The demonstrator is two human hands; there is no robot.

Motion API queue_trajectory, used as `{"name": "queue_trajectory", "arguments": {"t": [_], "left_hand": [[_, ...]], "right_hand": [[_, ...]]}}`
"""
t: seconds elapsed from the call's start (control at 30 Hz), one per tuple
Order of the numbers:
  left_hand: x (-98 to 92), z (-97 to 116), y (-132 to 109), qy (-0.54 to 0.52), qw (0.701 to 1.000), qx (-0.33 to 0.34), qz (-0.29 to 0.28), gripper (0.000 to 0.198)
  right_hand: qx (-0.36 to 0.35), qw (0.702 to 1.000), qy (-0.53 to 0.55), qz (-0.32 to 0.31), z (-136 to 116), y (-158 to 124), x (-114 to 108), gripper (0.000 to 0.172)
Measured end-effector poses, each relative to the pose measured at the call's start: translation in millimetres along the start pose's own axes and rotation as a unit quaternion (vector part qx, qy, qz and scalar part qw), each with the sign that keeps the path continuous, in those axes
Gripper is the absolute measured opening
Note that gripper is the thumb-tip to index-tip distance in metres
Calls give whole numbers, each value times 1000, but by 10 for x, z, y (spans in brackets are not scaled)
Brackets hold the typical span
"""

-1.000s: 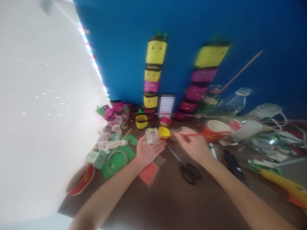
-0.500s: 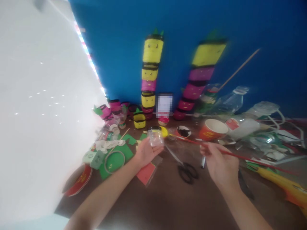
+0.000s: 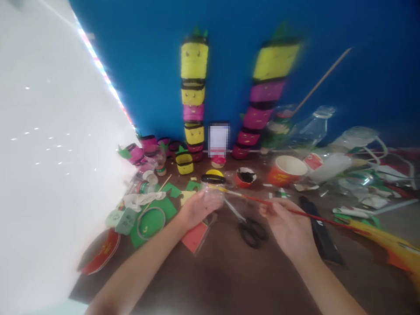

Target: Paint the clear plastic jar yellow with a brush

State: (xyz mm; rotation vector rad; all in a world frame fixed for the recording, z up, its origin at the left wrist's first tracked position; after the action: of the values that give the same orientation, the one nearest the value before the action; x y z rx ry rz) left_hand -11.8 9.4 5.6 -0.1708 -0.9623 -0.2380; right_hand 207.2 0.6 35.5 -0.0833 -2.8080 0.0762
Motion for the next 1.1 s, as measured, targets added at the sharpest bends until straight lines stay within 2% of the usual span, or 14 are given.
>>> {"name": "queue_trajectory", "arguments": {"t": [0.27, 0.7, 0.93, 1.1], "left_hand": [[10, 1, 1, 11, 1000, 5, -1, 29], [2, 2, 2, -6, 1000, 5, -18, 38], [-18, 8, -1, -19, 1000, 9, -4, 41], [-41, -20, 4, 15, 999, 37, -36, 33]], "right_hand": [[25, 1000, 17, 2, 55, 2, 17, 15], [28, 999, 29, 25, 60, 47, -29, 18], [7, 999, 47, 23, 15, 57, -72, 15], [-20, 999, 35, -4, -34, -12, -26, 12]]}}
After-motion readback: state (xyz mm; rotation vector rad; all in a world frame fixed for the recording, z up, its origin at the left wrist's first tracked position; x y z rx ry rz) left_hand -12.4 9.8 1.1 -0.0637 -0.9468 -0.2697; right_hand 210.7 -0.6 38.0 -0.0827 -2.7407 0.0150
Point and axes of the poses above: each hand's wrist, its own y-axis towards the middle knuckle, its own x-axis out of the palm, z = x × y, the point moved 2 cm from there along y, towards the middle knuckle, and after that the axes turned 11 degrees about x, right-handed, at the moved point
